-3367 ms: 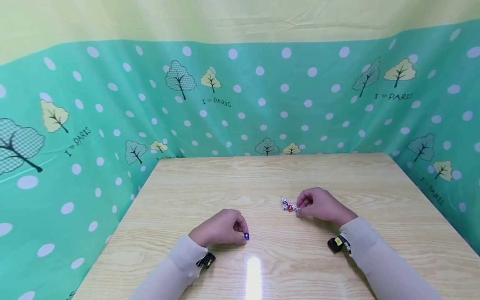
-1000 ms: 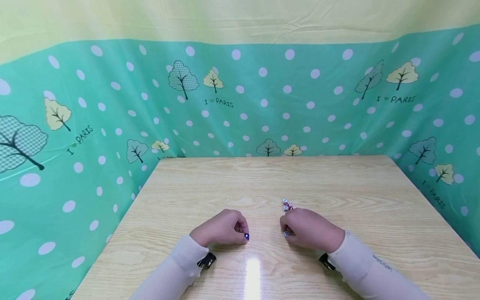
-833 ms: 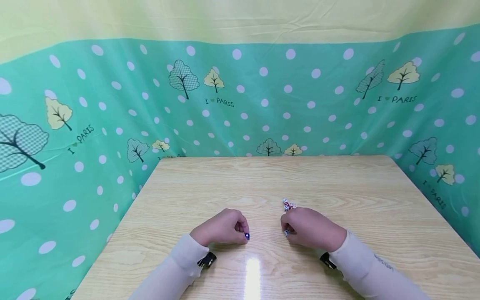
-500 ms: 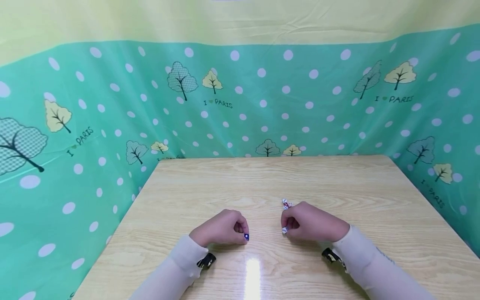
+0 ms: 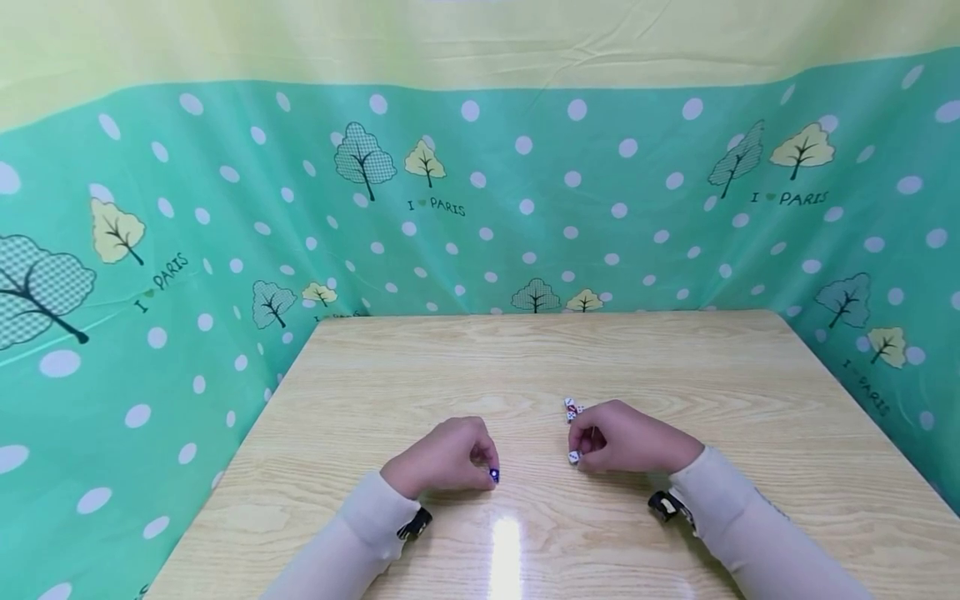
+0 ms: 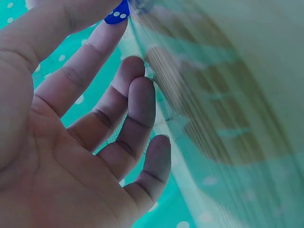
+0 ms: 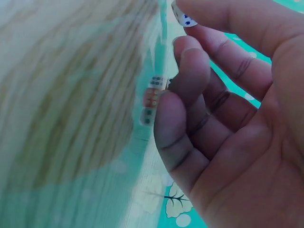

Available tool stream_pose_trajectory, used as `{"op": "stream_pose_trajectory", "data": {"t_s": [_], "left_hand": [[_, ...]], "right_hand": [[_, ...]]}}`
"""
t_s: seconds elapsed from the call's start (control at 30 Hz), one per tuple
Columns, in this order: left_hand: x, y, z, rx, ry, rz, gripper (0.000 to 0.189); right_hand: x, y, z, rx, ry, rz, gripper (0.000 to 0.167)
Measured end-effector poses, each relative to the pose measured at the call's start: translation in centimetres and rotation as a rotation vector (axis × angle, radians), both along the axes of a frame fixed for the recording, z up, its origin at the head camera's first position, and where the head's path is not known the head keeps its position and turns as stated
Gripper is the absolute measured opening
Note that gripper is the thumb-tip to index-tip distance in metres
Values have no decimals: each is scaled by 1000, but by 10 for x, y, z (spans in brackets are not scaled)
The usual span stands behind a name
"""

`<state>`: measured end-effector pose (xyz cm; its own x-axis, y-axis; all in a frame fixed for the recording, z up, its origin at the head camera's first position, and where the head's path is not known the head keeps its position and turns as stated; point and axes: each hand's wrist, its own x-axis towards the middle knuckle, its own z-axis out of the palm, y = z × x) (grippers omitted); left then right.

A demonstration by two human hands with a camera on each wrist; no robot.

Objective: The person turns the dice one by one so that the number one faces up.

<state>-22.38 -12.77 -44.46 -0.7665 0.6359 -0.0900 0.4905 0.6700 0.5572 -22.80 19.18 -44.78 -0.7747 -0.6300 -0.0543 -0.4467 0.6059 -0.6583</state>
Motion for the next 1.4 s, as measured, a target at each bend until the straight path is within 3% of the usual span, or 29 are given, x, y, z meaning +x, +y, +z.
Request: {"op": "stream_pose_trajectory", "data": {"t_s": [0.17,0.63,1.07,1.4], "left_hand": [[1,0,-1,1,13,-2,15],[1,-2,-5,37,-62,5,16],[1,-4,-9,35,-93,35,17],[-4,0,-2,26,-85,36,17]], "right_hand": [[0,-1,-2,-41,-67,24,14],[-1,4,-11,-83,-218,40,16],[-3,2,-14,-68,-238,23,16],[-6,6,-8,-81,-236,21,22]]}}
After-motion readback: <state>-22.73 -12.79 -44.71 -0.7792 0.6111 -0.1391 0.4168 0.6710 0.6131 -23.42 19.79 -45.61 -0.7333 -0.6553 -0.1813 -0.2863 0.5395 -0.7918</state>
